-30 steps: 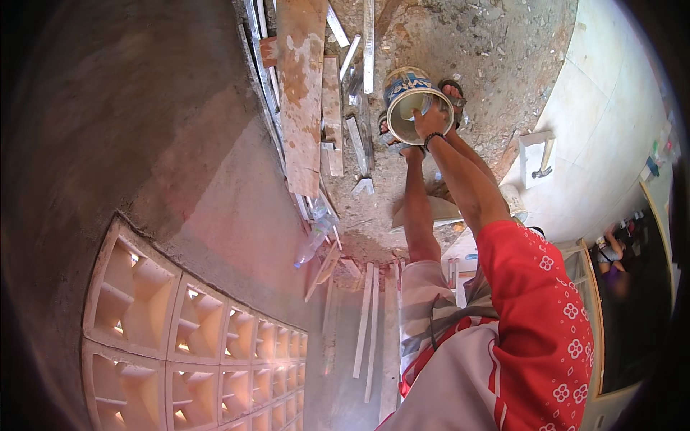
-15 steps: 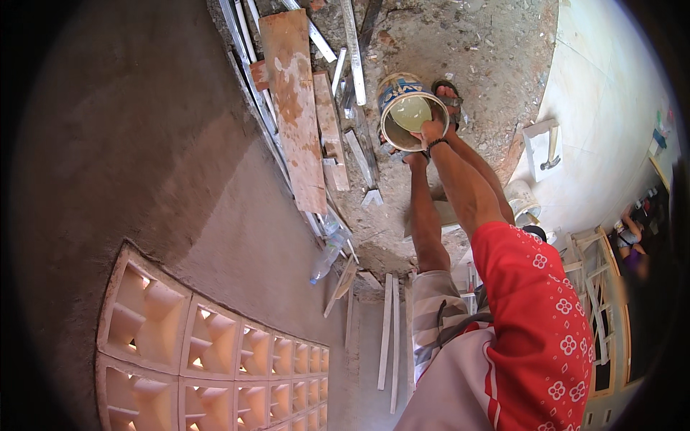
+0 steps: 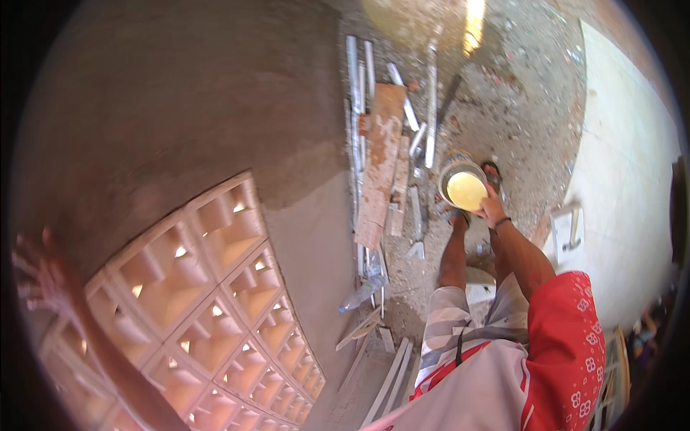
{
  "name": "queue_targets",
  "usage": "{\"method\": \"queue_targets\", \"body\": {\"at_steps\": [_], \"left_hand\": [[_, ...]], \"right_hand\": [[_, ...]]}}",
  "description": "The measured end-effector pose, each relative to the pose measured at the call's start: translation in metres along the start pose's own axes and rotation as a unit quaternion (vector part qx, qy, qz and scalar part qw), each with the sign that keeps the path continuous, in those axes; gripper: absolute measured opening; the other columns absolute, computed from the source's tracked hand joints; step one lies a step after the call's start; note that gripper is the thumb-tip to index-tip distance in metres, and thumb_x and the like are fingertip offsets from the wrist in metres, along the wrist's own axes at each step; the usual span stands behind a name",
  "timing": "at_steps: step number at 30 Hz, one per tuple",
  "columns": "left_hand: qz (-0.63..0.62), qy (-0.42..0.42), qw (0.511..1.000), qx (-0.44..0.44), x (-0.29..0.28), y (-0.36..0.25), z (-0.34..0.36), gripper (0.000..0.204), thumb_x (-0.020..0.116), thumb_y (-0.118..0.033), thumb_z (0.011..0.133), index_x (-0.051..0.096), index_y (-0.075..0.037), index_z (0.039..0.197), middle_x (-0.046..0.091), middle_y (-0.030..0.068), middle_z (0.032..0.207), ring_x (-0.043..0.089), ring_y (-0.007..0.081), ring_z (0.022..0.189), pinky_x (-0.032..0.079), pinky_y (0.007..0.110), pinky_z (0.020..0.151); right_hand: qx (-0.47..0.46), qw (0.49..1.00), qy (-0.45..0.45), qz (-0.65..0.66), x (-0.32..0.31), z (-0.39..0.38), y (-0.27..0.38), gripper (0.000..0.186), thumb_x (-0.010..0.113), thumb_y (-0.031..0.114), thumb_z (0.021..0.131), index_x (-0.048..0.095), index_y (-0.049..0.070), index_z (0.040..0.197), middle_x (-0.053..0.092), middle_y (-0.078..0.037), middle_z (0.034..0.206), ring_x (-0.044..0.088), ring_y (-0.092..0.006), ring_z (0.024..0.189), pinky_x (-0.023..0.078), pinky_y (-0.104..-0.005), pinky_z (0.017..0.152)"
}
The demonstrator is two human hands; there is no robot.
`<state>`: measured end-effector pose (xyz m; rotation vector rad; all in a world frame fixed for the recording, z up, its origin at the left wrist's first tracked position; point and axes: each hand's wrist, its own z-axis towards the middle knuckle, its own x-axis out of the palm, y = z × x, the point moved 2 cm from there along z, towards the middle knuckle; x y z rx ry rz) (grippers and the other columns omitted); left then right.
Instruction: The person scoops a white paste from a bucket into a small container and repeatedly applies it to a curved wall section above decorative tiles. They use their hand to spread the paste and frequently return to the bucket to refill the container.
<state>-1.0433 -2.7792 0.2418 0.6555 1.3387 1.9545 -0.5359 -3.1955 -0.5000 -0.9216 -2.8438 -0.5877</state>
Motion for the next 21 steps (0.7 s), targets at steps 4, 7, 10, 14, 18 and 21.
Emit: {"method": "queue_targets", "body": {"at_steps": [4, 7, 10, 14, 18, 21], "left_hand": [[0.135, 0.339, 0.929, -0.06, -0.054, -0.048, 0.044, 0.068, 0.04, -0.059, 0.096, 0.03, -0.02, 0.151, 0.022, 0.01, 0.158, 0.02, 0.0576, 0.135, 0.019, 0.068, 0.106], [-0.14, 0.201, 0.964, -0.103, -0.066, -0.026, 0.016, 0.069, 0.057, -0.052, 0.09, 0.04, -0.015, 0.146, 0.02, 0.0158, 0.157, 0.013, 0.0527, 0.141, 0.015, 0.067, 0.11], [-0.376, 0.268, 0.886, -0.03, -0.094, -0.073, -0.021, 0.07, 0.064, -0.044, 0.086, 0.04, -0.016, 0.145, 0.022, 0.0171, 0.157, 0.011, 0.048, 0.144, 0.01, 0.063, 0.114], [-0.585, 0.449, 0.669, 0.094, -0.19, -0.145, -0.044, 0.078, 0.057, -0.05, 0.09, 0.024, -0.019, 0.153, 0.011, 0.0199, 0.159, 0.006, 0.0473, 0.145, 0.006, 0.058, 0.117], [-0.671, 0.414, 0.605, 0.111, -0.254, -0.091, -0.044, 0.075, 0.053, -0.049, 0.094, 0.018, -0.018, 0.154, 0.014, 0.0197, 0.158, 0.013, 0.0444, 0.145, 0.009, 0.057, 0.118], [-0.753, 0.42, 0.505, 0.038, -0.272, -0.059, -0.053, 0.078, 0.049, -0.05, 0.096, 0.014, -0.013, 0.154, 0.015, 0.0212, 0.157, 0.015, 0.0413, 0.145, 0.013, 0.052, 0.119]], "right_hand": [[-0.061, 0.994, 0.032, -0.088, 0.037, -0.097, 0.088, 0.072, 0.039, -0.005, 0.072, 0.041, 0.011, 0.143, 0.056, -0.01, 0.128, 0.063, -0.0272, 0.109, 0.06, -0.0406, 0.074], [-0.121, 0.981, 0.104, -0.107, 0.053, -0.147, 0.141, 0.074, 0.041, -0.003, 0.07, 0.039, 0.009, 0.143, 0.059, -0.012, 0.124, 0.066, -0.0281, 0.103, 0.061, -0.0431, 0.075], [-0.175, 0.966, 0.133, -0.14, 0.081, -0.2, 0.188, 0.068, 0.044, -0.001, 0.074, 0.039, 0.006, 0.141, 0.061, -0.013, 0.119, 0.068, -0.0272, 0.096, 0.062, -0.0403, 0.068], [-0.218, 0.954, 0.164, -0.125, 0.116, -0.262, 0.231, 0.058, 0.046, 0.004, 0.079, 0.042, 0.005, 0.137, 0.063, -0.013, 0.113, 0.069, -0.0255, 0.087, 0.061, -0.0367, 0.062], [-0.263, 0.938, 0.196, -0.11, 0.181, -0.38, 0.283, 0.056, 0.047, 0.007, 0.079, 0.045, 0.002, 0.135, 0.064, -0.011, 0.102, 0.069, -0.0223, 0.079, 0.061, -0.0338, 0.061], [-0.289, 0.911, 0.258, -0.139, 0.215, -0.427, 0.311, 0.054, 0.05, 0.011, 0.08, 0.046, 0.002, 0.133, 0.065, -0.012, 0.101, 0.069, -0.0219, 0.078, 0.06, -0.0333, 0.061]]}}
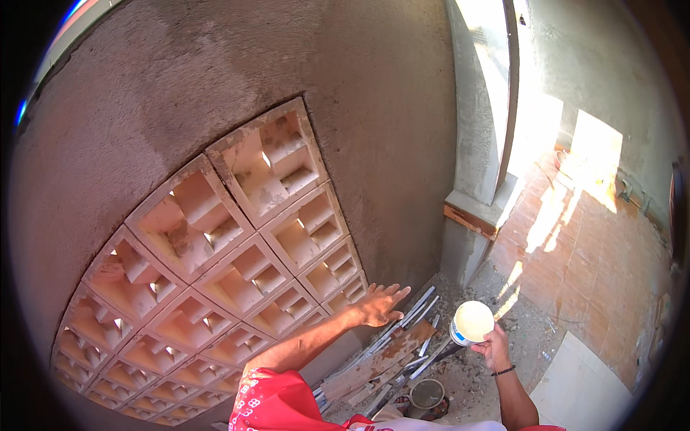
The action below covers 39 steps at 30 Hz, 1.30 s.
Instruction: The person scoops a white paste from a bucket into a small container and repeatedly applies it to a curved wall section above decorative tiles. They use their hand to spread the paste and frequently return to the bucket to refill the container.
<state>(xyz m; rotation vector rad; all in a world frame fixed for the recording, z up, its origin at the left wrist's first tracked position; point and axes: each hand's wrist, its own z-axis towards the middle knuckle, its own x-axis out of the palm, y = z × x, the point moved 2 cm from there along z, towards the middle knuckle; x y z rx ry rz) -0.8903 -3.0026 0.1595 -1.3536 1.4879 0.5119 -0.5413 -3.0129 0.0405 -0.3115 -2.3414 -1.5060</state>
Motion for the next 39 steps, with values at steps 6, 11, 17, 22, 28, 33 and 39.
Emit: {"method": "queue_targets", "body": {"at_steps": [6, 11, 17, 22, 28, 33, 39], "left_hand": [[-0.283, -0.161, 0.945, 0.024, -0.006, -0.034, -0.01, 0.096, 0.043, -0.065, 0.092, 0.002, -0.002, 0.153, 0.006, 0.0211, 0.159, 0.006, 0.033, 0.148, 0.012, 0.042, 0.12], [-0.592, -0.195, 0.779, 0.066, -0.042, -0.082, -0.01, 0.099, 0.051, -0.066, 0.089, -0.001, -0.013, 0.155, 0.001, 0.017, 0.16, 0.007, 0.0356, 0.147, 0.028, 0.062, 0.108], [-0.654, -0.311, 0.689, 0.04, -0.09, -0.094, -0.036, 0.089, 0.063, -0.045, 0.088, 0.011, -0.011, 0.151, 0.033, 0.019, 0.144, 0.039, 0.0369, 0.131, 0.05, 0.058, 0.086], [-0.674, -0.33, 0.659, 0.041, -0.129, -0.105, -0.066, 0.076, 0.059, -0.02, 0.082, 0.02, -0.01, 0.146, 0.041, 0.0184, 0.132, 0.054, 0.0384, 0.111, 0.051, 0.052, 0.079], [-0.693, -0.345, 0.63, 0.06, -0.174, -0.096, -0.1, 0.062, 0.053, -0.02, 0.081, 0.03, -0.014, 0.138, 0.047, 0.0183, 0.126, 0.063, 0.0338, 0.092, 0.053, 0.043, 0.067], [-0.674, -0.322, 0.655, 0.116, -0.21, -0.095, -0.121, 0.066, 0.055, -0.034, 0.081, 0.038, -0.013, 0.141, 0.029, 0.0199, 0.144, 0.049, 0.0547, 0.113, 0.053, 0.053, 0.077], [-0.654, -0.323, 0.671, 0.135, -0.233, -0.104, -0.147, 0.068, 0.054, -0.035, 0.081, 0.037, -0.007, 0.141, 0.032, 0.0244, 0.141, 0.051, 0.0542, 0.11, 0.053, 0.053, 0.077]], "right_hand": [[-0.069, 0.989, 0.13, -0.027, 0.078, -0.002, 0.083, 0.043, 0.05, 0.017, 0.084, 0.049, 0.003, 0.125, 0.065, -0.015, 0.101, 0.07, -0.0246, 0.082, 0.061, -0.0367, 0.064], [-0.057, 0.984, 0.165, -0.029, 0.13, 0.007, 0.123, 0.04, 0.05, 0.021, 0.089, 0.047, 0.005, 0.126, 0.065, -0.015, 0.1, 0.069, -0.0227, 0.081, 0.061, -0.0363, 0.065], [-0.115, 0.967, 0.207, -0.096, 0.189, -0.017, 0.171, 0.042, 0.053, 0.028, 0.091, 0.05, 0.006, 0.126, 0.064, -0.014, 0.101, 0.066, -0.0213, 0.085, 0.058, -0.0355, 0.07], [-0.153, 0.95, 0.239, -0.131, 0.214, -0.032, 0.206, 0.042, 0.052, 0.029, 0.096, 0.047, 0.005, 0.13, 0.062, -0.015, 0.106, 0.066, -0.0209, 0.08, 0.058, -0.0343, 0.07], [-0.254, 0.907, 0.318, -0.112, 0.247, -0.048, 0.221, 0.075, 0.064, 0.034, 0.092, 0.022, 0.009, 0.15, 0.052, -0.013, 0.126, 0.059, -0.0219, 0.106, 0.056, -0.038, 0.081], [-0.343, 0.86, 0.378, -0.018, 0.274, -0.021, 0.2, 0.113, 0.082, 0.042, 0.075, 0.005, 0.017, 0.154, 0.039, -0.009, 0.143, 0.046, -0.023, 0.126, 0.052, -0.0411, 0.092], [-0.348, 0.829, 0.426, 0.1, 0.32, -0.012, 0.191, 0.108, 0.089, 0.042, 0.063, 0.027, 0.015, 0.147, 0.046, -0.005, 0.137, 0.049, -0.0209, 0.124, 0.044, -0.0416, 0.103]]}}
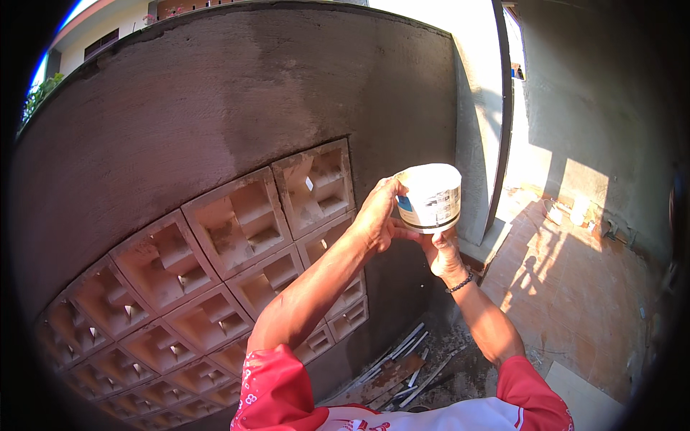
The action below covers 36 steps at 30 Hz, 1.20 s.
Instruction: The person scoops a white paste from a bucket into a small container and repeatedly applies it to a curved wall section above decorative tiles. They use their hand to spread the paste and frequently return to the bucket to refill the container.
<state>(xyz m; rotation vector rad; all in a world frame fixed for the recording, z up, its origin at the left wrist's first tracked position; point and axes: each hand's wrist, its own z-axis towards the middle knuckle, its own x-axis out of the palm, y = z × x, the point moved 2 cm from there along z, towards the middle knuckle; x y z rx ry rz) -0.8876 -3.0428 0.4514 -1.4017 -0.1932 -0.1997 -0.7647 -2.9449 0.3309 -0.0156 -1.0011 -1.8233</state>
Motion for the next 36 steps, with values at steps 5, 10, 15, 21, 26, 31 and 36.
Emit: {"method": "queue_targets", "body": {"at_steps": [5, 10, 15, 21, 26, 31, 36], "left_hand": [[0.006, -0.029, 1.0, 0.001, -0.011, -0.022, 0.0, 0.069, 0.053, -0.033, 0.081, 0.035, -0.004, 0.141, 0.036, 0.0262, 0.136, 0.055, 0.0482, 0.105, 0.053, 0.05, 0.074], [0.091, -0.045, 0.994, 0.033, -0.029, -0.06, -0.006, 0.077, 0.048, -0.058, 0.092, 0.03, -0.005, 0.145, 0.031, 0.0301, 0.143, 0.058, 0.0499, 0.1, 0.054, 0.048, 0.075], [0.547, -0.266, 0.722, 0.329, -0.075, -0.116, -0.042, 0.083, 0.051, -0.057, 0.092, 0.023, -0.002, 0.149, 0.027, 0.0315, 0.147, 0.044, 0.0455, 0.126, 0.043, 0.048, 0.101], [0.763, -0.47, 0.374, 0.238, -0.15, -0.162, -0.11, 0.083, 0.068, -0.035, 0.086, 0.02, -0.018, 0.153, 0.005, 0.0274, 0.155, 0.005, 0.0564, 0.14, 0.019, 0.065, 0.112], [0.804, -0.506, 0.302, 0.084, -0.203, -0.179, -0.141, 0.093, 0.064, -0.054, 0.085, 0.01, -0.023, 0.155, -0.012, 0.0174, 0.159, -0.016, 0.0483, 0.142, 0.0, 0.063, 0.115], [0.816, -0.479, 0.294, 0.136, -0.239, -0.174, -0.152, 0.096, 0.06, -0.059, 0.085, 0.006, -0.023, 0.156, -0.018, 0.0115, 0.16, -0.025, 0.0405, 0.143, -0.009, 0.059, 0.114], [0.814, -0.473, 0.319, 0.11, -0.236, -0.176, -0.155, 0.097, 0.061, -0.057, 0.085, 0.003, -0.022, 0.156, -0.021, 0.012, 0.159, -0.028, 0.039, 0.142, -0.016, 0.056, 0.113]], "right_hand": [[-0.073, 0.997, -0.005, 0.037, 0.047, 0.023, 0.006, 0.102, 0.088, 0.04, 0.065, 0.03, 0.011, 0.144, 0.047, -0.005, 0.136, 0.045, -0.0225, 0.127, 0.037, -0.043, 0.108], [-0.083, 0.996, -0.029, 0.015, 0.07, 0.061, 0.012, 0.09, 0.081, 0.032, 0.069, 0.032, 0.013, 0.142, 0.047, -0.007, 0.132, 0.046, -0.0216, 0.125, 0.038, -0.0422, 0.107], [-0.128, 0.992, 0.012, -0.001, 0.11, 0.12, 0.04, 0.071, 0.078, 0.026, 0.074, 0.039, 0.014, 0.131, 0.05, -0.005, 0.126, 0.052, -0.0192, 0.117, 0.047, -0.0398, 0.098], [-0.133, 0.99, 0.038, -0.015, 0.161, 0.211, 0.071, 0.082, 0.082, 0.02, 0.071, 0.031, 0.008, 0.134, 0.051, -0.013, 0.123, 0.058, -0.0231, 0.111, 0.05, -0.0407, 0.096], [-0.172, 0.982, 0.039, -0.073, 0.213, 0.276, 0.09, 0.071, 0.081, 0.03, 0.075, 0.04, 0.006, 0.129, 0.054, -0.014, 0.119, 0.059, -0.0243, 0.111, 0.058, -0.0385, 0.087], [-0.133, 0.984, 0.06, -0.1, 0.268, 0.326, 0.099, 0.074, 0.083, 0.031, 0.072, 0.045, -0.001, 0.127, 0.053, -0.016, 0.122, 0.058, -0.0271, 0.113, 0.059, -0.0411, 0.085], [-0.158, 0.979, -0.045, -0.119, 0.309, 0.361, 0.118, 0.032, 0.052, 0.036, 0.095, 0.062, 0.006, 0.101, 0.065, -0.008, 0.085, 0.063, -0.0192, 0.066, 0.051, -0.0343, 0.06]]}}
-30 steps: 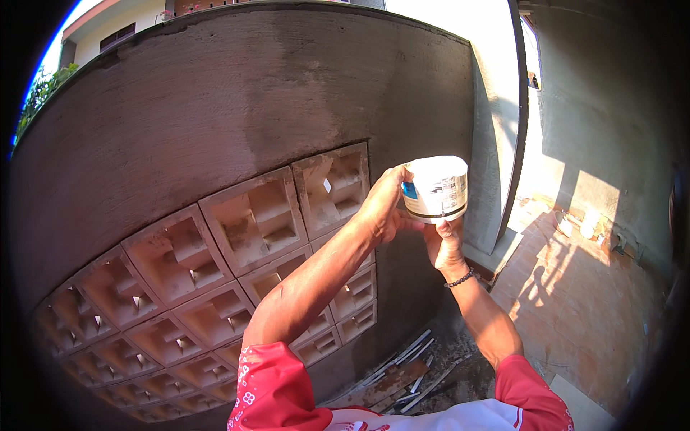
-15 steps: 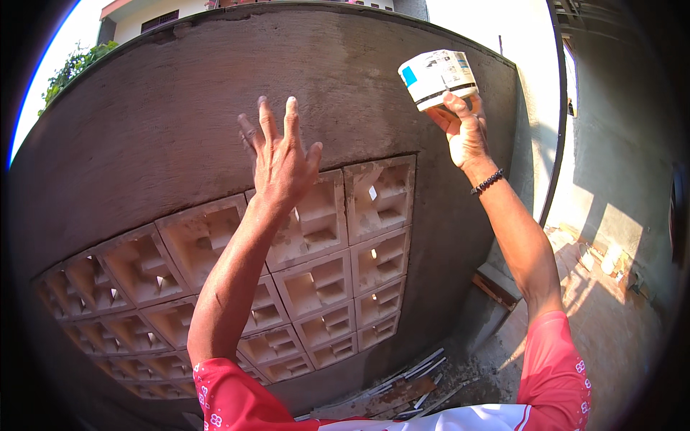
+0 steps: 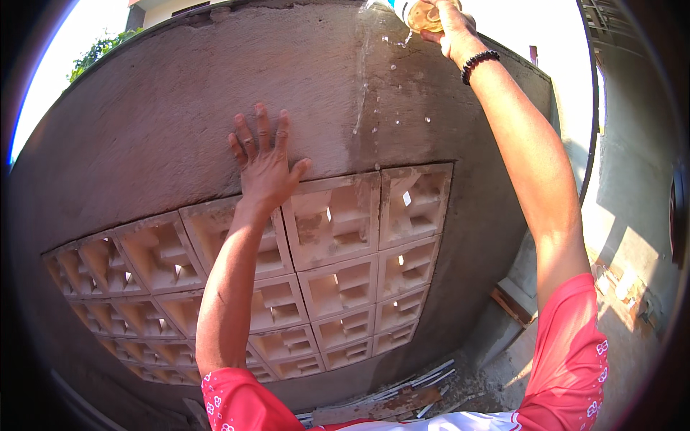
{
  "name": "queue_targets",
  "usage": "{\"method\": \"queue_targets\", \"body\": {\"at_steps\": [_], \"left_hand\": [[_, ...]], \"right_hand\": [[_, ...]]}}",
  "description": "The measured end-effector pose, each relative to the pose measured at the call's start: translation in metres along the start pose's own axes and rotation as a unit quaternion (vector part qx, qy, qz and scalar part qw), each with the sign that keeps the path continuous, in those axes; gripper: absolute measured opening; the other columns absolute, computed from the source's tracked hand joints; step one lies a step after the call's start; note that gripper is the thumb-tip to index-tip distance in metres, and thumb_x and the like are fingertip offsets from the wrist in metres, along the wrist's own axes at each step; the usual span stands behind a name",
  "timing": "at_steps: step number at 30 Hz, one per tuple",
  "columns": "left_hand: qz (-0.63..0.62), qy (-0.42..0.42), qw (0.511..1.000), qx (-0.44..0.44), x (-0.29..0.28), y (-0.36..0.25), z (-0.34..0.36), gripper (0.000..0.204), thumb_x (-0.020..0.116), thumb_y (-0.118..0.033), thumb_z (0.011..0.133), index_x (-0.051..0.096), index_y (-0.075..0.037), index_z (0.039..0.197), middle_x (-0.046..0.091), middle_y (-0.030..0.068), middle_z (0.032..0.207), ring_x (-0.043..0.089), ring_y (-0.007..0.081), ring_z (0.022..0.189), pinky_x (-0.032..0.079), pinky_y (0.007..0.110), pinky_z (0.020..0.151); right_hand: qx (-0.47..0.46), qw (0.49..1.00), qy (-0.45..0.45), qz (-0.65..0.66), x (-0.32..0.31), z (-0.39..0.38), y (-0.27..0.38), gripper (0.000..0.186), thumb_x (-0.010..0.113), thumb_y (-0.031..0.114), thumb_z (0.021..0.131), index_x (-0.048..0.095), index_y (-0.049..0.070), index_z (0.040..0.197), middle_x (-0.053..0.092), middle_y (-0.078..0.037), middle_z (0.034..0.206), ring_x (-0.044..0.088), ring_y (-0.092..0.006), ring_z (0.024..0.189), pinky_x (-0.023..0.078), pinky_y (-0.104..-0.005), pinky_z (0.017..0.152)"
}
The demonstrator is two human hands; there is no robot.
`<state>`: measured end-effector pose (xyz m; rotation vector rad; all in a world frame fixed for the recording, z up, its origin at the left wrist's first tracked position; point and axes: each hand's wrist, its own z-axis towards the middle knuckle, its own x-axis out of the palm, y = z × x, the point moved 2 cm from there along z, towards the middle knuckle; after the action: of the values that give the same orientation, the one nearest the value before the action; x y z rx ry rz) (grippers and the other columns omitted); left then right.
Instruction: The person scoops a white paste from a bucket into a small container and repeatedly applies it to a curved wall section above decorative tiles. They use their hand to spread the paste and frequently return to the bucket to refill the container.
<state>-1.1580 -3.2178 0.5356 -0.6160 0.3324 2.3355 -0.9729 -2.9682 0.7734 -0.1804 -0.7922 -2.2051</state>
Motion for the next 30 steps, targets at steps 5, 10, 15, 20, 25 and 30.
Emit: {"method": "queue_targets", "body": {"at_steps": [5, 10, 15, 20, 25, 30], "left_hand": [[-0.03, -0.002, 0.999, 0.031, 0.003, -0.006, 0.002, 0.097, 0.063, -0.053, 0.084, 0.006, -0.022, 0.156, -0.018, 0.0153, 0.159, -0.027, 0.0423, 0.141, -0.015, 0.058, 0.112], [0.008, 0.027, 0.999, 0.016, -0.008, 0.005, -0.003, 0.1, 0.065, -0.052, 0.082, 0.005, -0.022, 0.156, -0.017, 0.015, 0.159, -0.026, 0.0423, 0.142, -0.015, 0.058, 0.112], [0.009, 0.021, 1.0, 0.009, -0.005, -0.005, -0.001, 0.103, 0.066, -0.052, 0.08, 0.003, -0.023, 0.156, -0.017, 0.0145, 0.159, -0.026, 0.0421, 0.142, -0.015, 0.058, 0.113], [0.034, 0.017, 0.999, -0.006, -0.002, -0.003, 0.0, 0.105, 0.068, -0.055, 0.077, 0.003, -0.026, 0.156, -0.017, 0.0111, 0.16, -0.025, 0.0384, 0.143, -0.015, 0.056, 0.114], [0.022, -0.023, 0.999, 0.004, 0.008, -0.001, -0.001, 0.105, 0.068, -0.057, 0.076, 0.005, -0.029, 0.155, -0.015, 0.0067, 0.161, -0.024, 0.0349, 0.144, -0.014, 0.054, 0.115], [0.035, -0.068, 0.997, 0.025, 0.014, 0.009, -0.001, 0.103, 0.067, -0.058, 0.077, 0.007, -0.031, 0.155, -0.015, 0.0054, 0.161, -0.023, 0.034, 0.145, -0.013, 0.054, 0.115]], "right_hand": [[0.018, 0.999, 0.022, -0.035, -0.061, 0.091, -0.031, 0.043, 0.053, 0.051, 0.092, 0.063, 0.012, 0.108, 0.066, -0.009, 0.082, 0.062, -0.0214, 0.063, 0.048, -0.0379, 0.053], [0.018, 0.99, -0.111, -0.082, -0.102, 0.029, -0.031, 0.092, 0.086, 0.029, 0.068, 0.036, -0.008, 0.135, 0.047, -0.024, 0.131, 0.048, -0.038, 0.125, 0.051, -0.0512, 0.098], [0.0, 0.986, -0.101, -0.13, -0.174, 0.032, -0.023, 0.09, 0.084, 0.03, 0.069, 0.037, -0.011, 0.134, 0.046, -0.025, 0.133, 0.047, -0.0389, 0.126, 0.047, -0.0532, 0.101], [-0.023, 0.984, -0.076, -0.159, -0.199, 0.055, -0.03, 0.088, 0.084, 0.035, 0.068, 0.042, -0.01, 0.131, 0.051, -0.025, 0.126, 0.051, -0.0375, 0.122, 0.049, -0.0504, 0.097], [0.041, 0.978, -0.066, -0.191, -0.214, 0.091, -0.038, 0.073, 0.069, 0.043, 0.08, 0.044, -0.002, 0.132, 0.052, -0.022, 0.125, 0.056, -0.032, 0.108, 0.051, -0.0456, 0.086], [0.118, 0.946, -0.04, -0.299, -0.192, 0.045, -0.037, 0.072, 0.054, 0.047, 0.09, 0.032, 0.008, 0.147, 0.044, -0.02, 0.142, 0.051, -0.0299, 0.123, 0.04, -0.0516, 0.101]]}}
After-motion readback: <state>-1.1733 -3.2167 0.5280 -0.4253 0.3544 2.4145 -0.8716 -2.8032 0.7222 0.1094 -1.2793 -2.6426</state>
